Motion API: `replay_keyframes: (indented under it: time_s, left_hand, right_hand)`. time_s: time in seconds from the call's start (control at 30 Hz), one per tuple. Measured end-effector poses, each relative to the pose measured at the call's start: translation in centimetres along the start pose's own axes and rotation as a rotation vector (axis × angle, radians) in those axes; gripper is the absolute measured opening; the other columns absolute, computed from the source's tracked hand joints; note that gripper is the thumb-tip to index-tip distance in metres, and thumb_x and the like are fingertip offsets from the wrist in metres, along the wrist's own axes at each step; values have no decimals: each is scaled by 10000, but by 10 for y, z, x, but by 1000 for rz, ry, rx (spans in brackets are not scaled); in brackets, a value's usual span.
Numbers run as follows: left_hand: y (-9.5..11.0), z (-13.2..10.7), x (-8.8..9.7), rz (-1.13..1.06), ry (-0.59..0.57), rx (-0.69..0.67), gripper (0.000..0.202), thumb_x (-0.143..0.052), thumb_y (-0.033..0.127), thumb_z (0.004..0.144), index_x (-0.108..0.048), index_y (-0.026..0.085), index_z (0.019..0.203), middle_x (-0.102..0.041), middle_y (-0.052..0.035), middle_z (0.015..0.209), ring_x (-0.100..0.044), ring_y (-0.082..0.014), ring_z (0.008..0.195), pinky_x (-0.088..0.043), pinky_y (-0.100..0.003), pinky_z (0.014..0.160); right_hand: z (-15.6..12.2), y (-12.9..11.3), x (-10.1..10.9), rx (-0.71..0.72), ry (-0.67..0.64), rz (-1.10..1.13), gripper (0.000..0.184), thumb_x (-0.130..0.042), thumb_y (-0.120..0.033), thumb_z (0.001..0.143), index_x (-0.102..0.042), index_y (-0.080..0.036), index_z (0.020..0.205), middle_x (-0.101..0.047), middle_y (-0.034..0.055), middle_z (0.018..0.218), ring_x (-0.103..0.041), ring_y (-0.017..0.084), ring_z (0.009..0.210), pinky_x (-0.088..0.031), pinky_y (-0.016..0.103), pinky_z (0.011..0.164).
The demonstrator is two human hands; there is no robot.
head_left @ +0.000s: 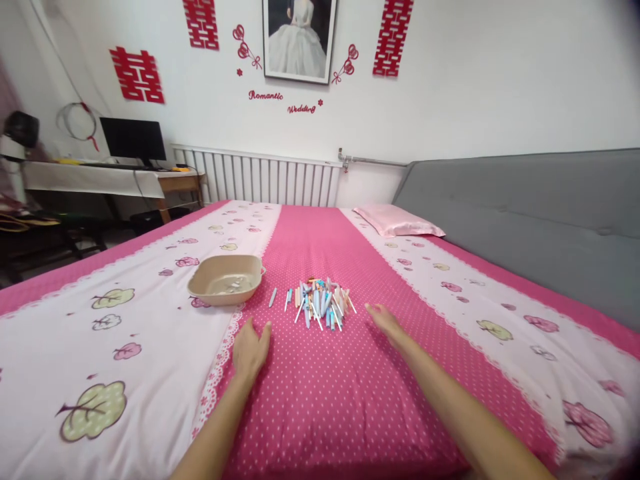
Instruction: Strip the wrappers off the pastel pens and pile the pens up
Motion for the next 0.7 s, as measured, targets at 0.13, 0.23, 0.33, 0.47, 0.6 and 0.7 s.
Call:
replay_keyframes:
  time_s: [0.13, 0.23, 0.33, 0.47, 0.6, 0.7]
  left_hand:
    - [19, 59, -39, -99, 39, 131, 653, -386, 530, 788, -448, 33, 1206, -519, -245, 1221, -507, -313, 1126, -398, -407, 898]
    - [34, 96, -79, -143, 68, 213, 689, -319, 592, 794, -462, 47, 1192, -536, -253, 1193, -537, -309, 1089, -429, -417, 848]
    - [46, 110, -114, -184, 28, 187, 706, -379, 616, 766, -459, 72, 1209, -555, -209, 1189, -543, -277, 1086, -432, -383, 865]
    - [49, 96, -126, -199, -45, 80, 770, -543, 623, 664, -424, 160, 1268, -501, -126, 1280, -483, -260, 1157, -392, -371, 941]
    - [47, 81, -110, -149, -5, 59, 793, -619, 575, 615, -434, 152, 1260, -513, -143, 1252, -480, -294, 1150, -393, -429, 942]
    - [48, 83, -108, -182, -15, 75, 775, -585, 572, 656, -419, 133, 1273, -480, -155, 1287, -449, -294, 1186, -380, -422, 962]
  right_hand:
    - [39, -27, -32, -76, 52, -7, 909, -265, -724, 711, -286, -82, 1354, -399, 203, 1350, -406, 305, 1225, -359, 379, 953]
    - [66, -45, -49, -93, 71, -10, 881, -262, -743, 699, -330, -146, 1344, -438, 183, 1325, -436, 313, 1198, -370, 389, 933]
    - [82, -59, -65, -32, 25, 56, 806, -271, -747, 703, -438, -201, 1271, -520, 140, 1257, -494, 303, 1138, -381, 392, 910]
    - [76, -60, -78, 61, -41, 255, 760, -379, -733, 682, -419, -255, 1272, -530, 87, 1257, -471, 297, 1160, -350, 402, 947]
    - [62, -45, -77, -9, -58, 391, 766, -349, -699, 727, -284, -263, 1353, -443, 69, 1343, -401, 285, 1227, -307, 410, 1000]
    - [65, -36, -83, 10, -144, 454, 749, -326, -672, 759, -192, -280, 1383, -432, 57, 1352, -363, 270, 1257, -293, 419, 1016]
Point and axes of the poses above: each hand's wrist, its own z-axis towards the middle knuckle, its own x-axis out of the back of the hand, y = z × x, the point moved 1 cm from there along z, towards the middle knuckle
